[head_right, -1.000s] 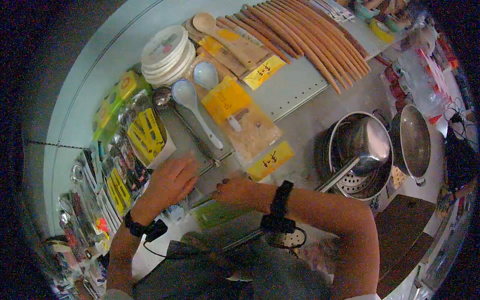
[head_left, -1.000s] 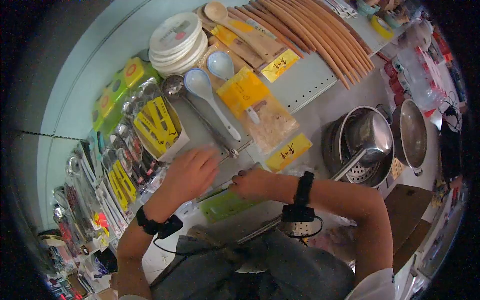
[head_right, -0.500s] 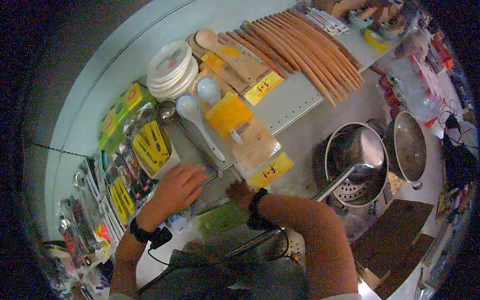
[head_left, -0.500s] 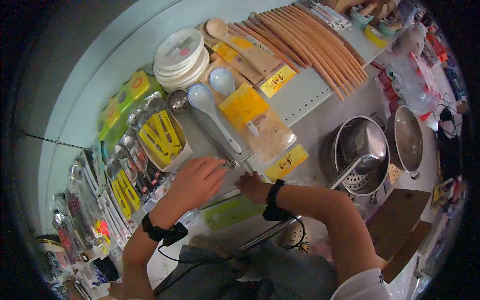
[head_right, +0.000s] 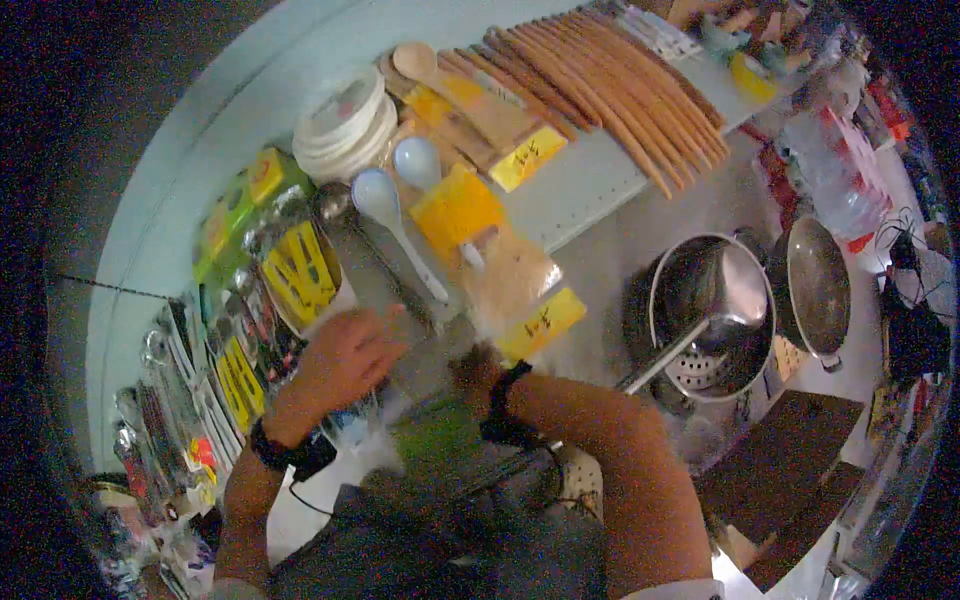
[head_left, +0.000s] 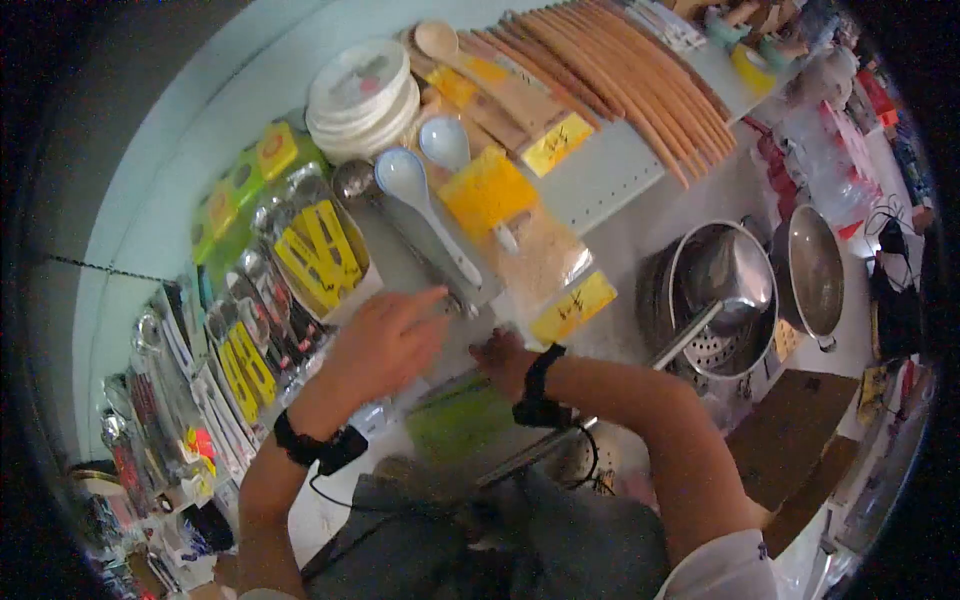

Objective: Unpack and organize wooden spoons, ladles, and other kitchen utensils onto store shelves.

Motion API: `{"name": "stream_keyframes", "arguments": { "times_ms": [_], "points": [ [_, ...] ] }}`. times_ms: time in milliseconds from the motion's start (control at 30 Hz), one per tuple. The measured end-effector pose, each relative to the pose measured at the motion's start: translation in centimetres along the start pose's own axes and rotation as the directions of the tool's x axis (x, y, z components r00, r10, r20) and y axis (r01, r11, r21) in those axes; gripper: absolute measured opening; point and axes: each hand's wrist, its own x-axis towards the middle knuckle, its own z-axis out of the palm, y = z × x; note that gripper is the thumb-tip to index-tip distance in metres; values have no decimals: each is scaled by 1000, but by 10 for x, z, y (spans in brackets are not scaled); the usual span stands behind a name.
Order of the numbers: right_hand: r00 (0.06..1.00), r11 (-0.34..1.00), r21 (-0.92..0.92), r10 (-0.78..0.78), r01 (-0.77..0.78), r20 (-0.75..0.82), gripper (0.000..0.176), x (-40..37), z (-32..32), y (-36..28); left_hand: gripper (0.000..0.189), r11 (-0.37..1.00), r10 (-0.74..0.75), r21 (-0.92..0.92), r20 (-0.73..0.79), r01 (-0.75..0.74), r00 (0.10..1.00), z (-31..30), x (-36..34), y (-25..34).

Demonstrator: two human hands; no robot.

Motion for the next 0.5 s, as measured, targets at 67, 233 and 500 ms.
{"name": "stream_keyframes", "arguments": {
  "times_ms": [67, 233, 500],
  "points": [
    [985, 998, 23, -65, 62, 159, 52, -5, -14, 2, 25, 1000, -8, -1, 2, 8, 1000, -5, 1, 5],
    [881, 912, 56, -374, 406, -290, 19, 3, 21, 23, 23, 1000, -24, 0, -34, 24, 999, -15, 1, -2],
    [887, 957, -70, -286, 280, -363, 20, -100, -128, -28, 35, 917, -168, -330, 190, 224, 967, -45, -6, 3]
  ]
}}
